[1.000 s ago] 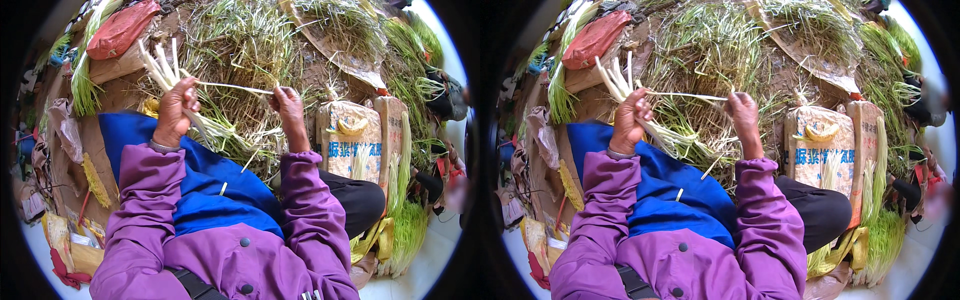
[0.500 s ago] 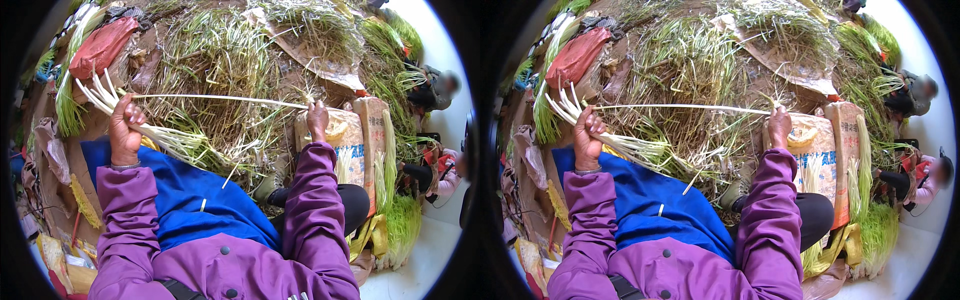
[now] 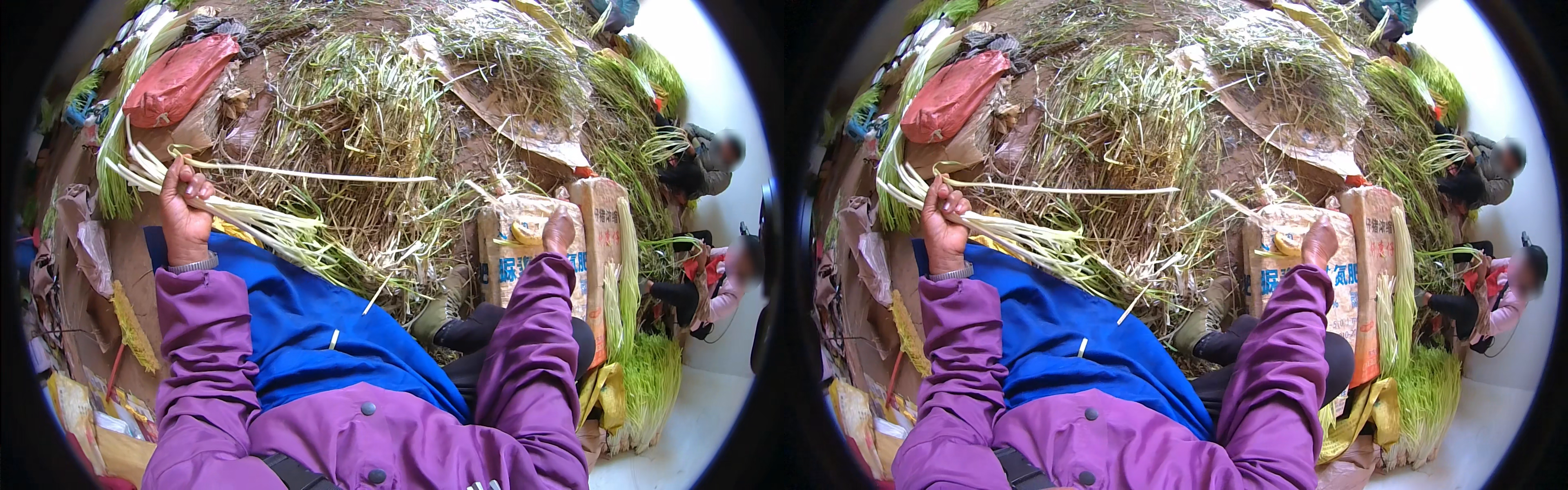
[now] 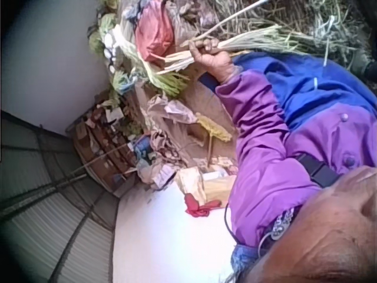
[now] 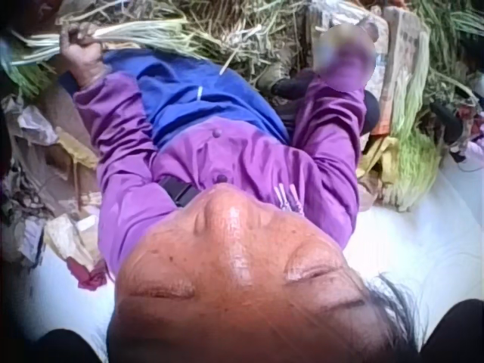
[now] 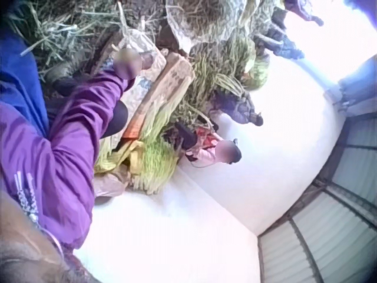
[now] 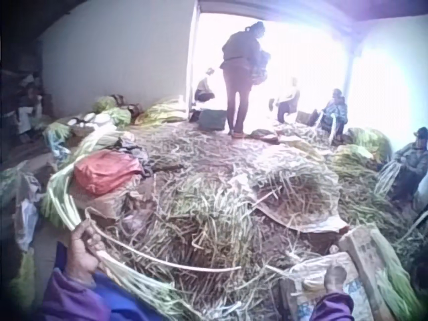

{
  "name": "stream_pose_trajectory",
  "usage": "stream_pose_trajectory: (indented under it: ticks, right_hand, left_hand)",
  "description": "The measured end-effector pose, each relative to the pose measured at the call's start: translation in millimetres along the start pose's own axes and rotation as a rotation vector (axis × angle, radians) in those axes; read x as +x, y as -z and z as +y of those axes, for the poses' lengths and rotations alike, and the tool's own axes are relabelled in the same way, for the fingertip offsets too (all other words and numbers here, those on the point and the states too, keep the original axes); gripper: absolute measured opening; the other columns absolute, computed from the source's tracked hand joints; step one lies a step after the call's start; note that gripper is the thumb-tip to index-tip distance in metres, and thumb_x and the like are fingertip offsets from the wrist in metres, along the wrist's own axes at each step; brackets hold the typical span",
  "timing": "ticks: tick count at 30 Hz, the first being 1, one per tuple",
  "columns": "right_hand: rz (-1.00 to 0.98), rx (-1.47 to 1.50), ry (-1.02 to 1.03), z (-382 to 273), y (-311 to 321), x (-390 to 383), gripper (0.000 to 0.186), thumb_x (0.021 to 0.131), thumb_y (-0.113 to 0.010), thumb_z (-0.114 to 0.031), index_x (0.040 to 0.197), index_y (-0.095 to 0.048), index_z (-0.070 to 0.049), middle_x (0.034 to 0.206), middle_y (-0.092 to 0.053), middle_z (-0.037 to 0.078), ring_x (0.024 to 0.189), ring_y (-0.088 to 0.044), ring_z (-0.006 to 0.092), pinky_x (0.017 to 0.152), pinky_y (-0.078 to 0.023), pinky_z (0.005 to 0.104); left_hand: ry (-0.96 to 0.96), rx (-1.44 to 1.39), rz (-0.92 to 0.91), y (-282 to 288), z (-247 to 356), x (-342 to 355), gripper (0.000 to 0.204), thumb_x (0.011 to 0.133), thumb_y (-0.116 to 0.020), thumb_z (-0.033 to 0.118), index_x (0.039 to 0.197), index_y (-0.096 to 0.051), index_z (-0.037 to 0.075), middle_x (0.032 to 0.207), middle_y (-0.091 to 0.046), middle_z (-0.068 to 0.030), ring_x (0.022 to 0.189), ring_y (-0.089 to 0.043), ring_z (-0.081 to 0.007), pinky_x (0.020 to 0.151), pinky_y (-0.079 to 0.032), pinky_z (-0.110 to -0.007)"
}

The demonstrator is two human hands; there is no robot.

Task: The person sits on the floor and peels the outer layers from long, pale vegetable stalks by hand. They hold a stalk in one hand and strip the layers with the other, dropping the waste onto a pile on the floor.

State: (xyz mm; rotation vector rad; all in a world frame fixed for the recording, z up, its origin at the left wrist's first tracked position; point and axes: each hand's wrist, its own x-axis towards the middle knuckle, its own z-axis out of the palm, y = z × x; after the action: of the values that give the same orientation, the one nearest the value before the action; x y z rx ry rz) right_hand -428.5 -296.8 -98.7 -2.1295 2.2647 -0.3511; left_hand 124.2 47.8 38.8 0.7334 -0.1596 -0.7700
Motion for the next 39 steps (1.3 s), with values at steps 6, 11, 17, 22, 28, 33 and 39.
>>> stream_pose_trajectory:
  ticks: [6, 11, 17, 22, 28, 33, 39]
  right_hand:
    - [-0.472, -0.034, 0.117, -13, -13, 3, 0.028, 0.083, -0.047, -0.018, 0.097, -0.065, -0.001, 0.091, -0.064, 0.026, 0.086, -0.062, 0.0398, 0.077, -0.049, 0.0443]
    - [-1.081, 0.325, 0.362, -173, -26, -112, 0.036, 0.082, -0.064, -0.028, 0.111, -0.062, -0.007, 0.095, -0.067, 0.014, 0.083, -0.063, 0.0212, 0.072, -0.05, 0.0351]
    - [-1.77, 1.26, 0.367, -283, 32, -222, 0.045, 0.092, -0.054, -0.037, 0.122, -0.051, -0.004, 0.102, -0.064, 0.006, 0.072, -0.059, 0.0102, 0.063, -0.048, 0.0244]
    - [-1.838, 1.858, 0.237, -291, 26, -226, 0.049, 0.094, -0.048, -0.034, 0.131, -0.037, -0.003, 0.105, -0.062, 0.012, 0.064, -0.056, 0.0076, 0.057, -0.046, 0.0199]
    - [-1.43, 2.102, 0.033, -280, 54, -194, 0.045, 0.087, -0.06, -0.011, 0.128, -0.044, -0.006, 0.112, -0.061, 0.012, 0.079, -0.062, 0.0141, 0.066, -0.051, 0.0253]
    - [-1.436, 1.407, 0.227, -257, 71, -176, 0.047, 0.084, -0.062, -0.01, 0.128, -0.046, -0.005, 0.12, -0.058, 0.012, 0.093, -0.062, 0.015, 0.074, -0.051, 0.0262]
    - [-1.225, 2.046, 0.254, -261, 92, -172, 0.041, 0.092, -0.052, -0.027, 0.123, -0.047, -0.001, 0.115, -0.058, 0.013, 0.104, -0.058, 0.0213, 0.082, -0.05, 0.0333]
  left_hand:
    - [0.106, -0.041, -0.107, 5, -10, -2, 0.011, 0.087, -0.061, 0.017, 0.091, -0.055, 0.008, 0.064, -0.049, 0.0035, 0.05, -0.041, -0.0063, 0.05, -0.034, -0.024]
    - [0.184, 0.128, -0.051, -21, -36, -17, 0.012, 0.09, -0.058, 0.018, 0.087, -0.054, 0.007, 0.07, -0.053, 0.0022, 0.052, -0.041, -0.0068, 0.05, -0.036, -0.024]
    - [0.306, 0.065, -0.271, -26, -50, -32, 0.018, 0.092, -0.054, 0.02, 0.098, -0.055, 0.003, 0.069, -0.056, 0.0004, 0.051, -0.043, -0.0078, 0.05, -0.037, -0.024]
    - [0.379, -0.004, -0.413, -27, -55, -39, 0.017, 0.093, -0.052, 0.018, 0.099, -0.055, 0.002, 0.067, -0.056, -0.0002, 0.05, -0.043, -0.009, 0.05, -0.038, -0.024]
    - [0.462, 0.099, -0.345, -29, -67, -45, 0.018, 0.092, -0.053, 0.016, 0.098, -0.057, -0.001, 0.068, -0.059, -0.0018, 0.045, -0.04, -0.0061, 0.047, -0.039, -0.024]
    - [0.487, 0.214, -0.224, -29, -79, -41, 0.011, 0.091, -0.056, 0.018, 0.094, -0.057, 0.007, 0.069, -0.06, -0.0011, 0.046, -0.041, -0.0057, 0.047, -0.04, -0.023]
    - [0.519, 0.335, -0.28, -32, -90, -44, 0.022, 0.093, -0.054, 0.023, 0.095, -0.058, 0.002, 0.069, -0.06, -0.0026, 0.046, -0.043, -0.0039, 0.044, -0.038, -0.019]
